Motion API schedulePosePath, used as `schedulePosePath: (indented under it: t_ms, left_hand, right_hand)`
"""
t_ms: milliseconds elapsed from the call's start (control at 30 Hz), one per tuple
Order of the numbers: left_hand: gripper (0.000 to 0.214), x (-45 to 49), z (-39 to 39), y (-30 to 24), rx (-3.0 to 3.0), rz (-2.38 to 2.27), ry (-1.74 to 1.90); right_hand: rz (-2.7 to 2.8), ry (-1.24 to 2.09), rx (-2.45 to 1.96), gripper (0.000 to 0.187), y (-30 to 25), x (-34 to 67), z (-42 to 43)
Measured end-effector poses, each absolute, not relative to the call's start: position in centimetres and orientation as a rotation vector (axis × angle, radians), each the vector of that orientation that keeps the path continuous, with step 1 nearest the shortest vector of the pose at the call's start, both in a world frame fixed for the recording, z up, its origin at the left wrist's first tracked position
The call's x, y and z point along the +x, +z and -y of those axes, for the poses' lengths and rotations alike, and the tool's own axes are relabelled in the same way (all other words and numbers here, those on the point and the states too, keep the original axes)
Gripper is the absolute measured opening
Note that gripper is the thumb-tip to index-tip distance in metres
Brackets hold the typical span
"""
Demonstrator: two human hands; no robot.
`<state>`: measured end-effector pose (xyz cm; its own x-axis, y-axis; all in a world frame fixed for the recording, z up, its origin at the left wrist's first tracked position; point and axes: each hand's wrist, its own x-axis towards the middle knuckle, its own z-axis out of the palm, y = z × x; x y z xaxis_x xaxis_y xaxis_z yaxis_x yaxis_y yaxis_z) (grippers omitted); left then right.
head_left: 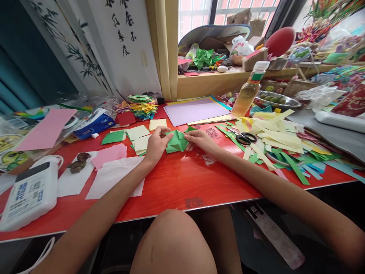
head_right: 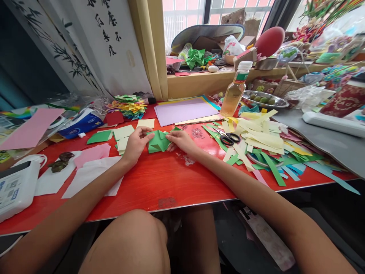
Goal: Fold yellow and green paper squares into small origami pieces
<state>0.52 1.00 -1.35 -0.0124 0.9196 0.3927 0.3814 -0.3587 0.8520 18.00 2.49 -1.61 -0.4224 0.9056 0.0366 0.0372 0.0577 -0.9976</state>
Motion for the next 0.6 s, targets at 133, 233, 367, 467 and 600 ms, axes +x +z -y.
schedulePosePath:
  t_ms: [133,233,367,467,600]
  left_hand:
    - [0.015,0.4,-1.0,-1.3,1.849,-1.327,1.374]
    - [0.022,0.5,-0.9,-1.3,1.832,-1.31,1.396]
    - [0.016,0.6,-0.9,-1.2,1.758,-1.301,1.449]
    - [0.012,0.7,-0.4,-0.8,1.851,-1.319,1.438]
    - [0.016,1.0,0.4,-0.2,2.06,-1.231,1.388]
  right_hand:
    - [1.645,1.541,-0.955,0.014,-1.5,17.8,-2.2]
    - [1.596,1.545,-0.945,0.014,-1.6,17.6,-1.9]
    - [1.485,1.499,-0.904,0.016,-1.9,17.6,-2.0]
    - [1.486,1.494,-0.878,0.02,-2.2,17.7,-2.2]
    - [1.507,1.425,-0.867,0.023,-2.6,17.8,-2.4]
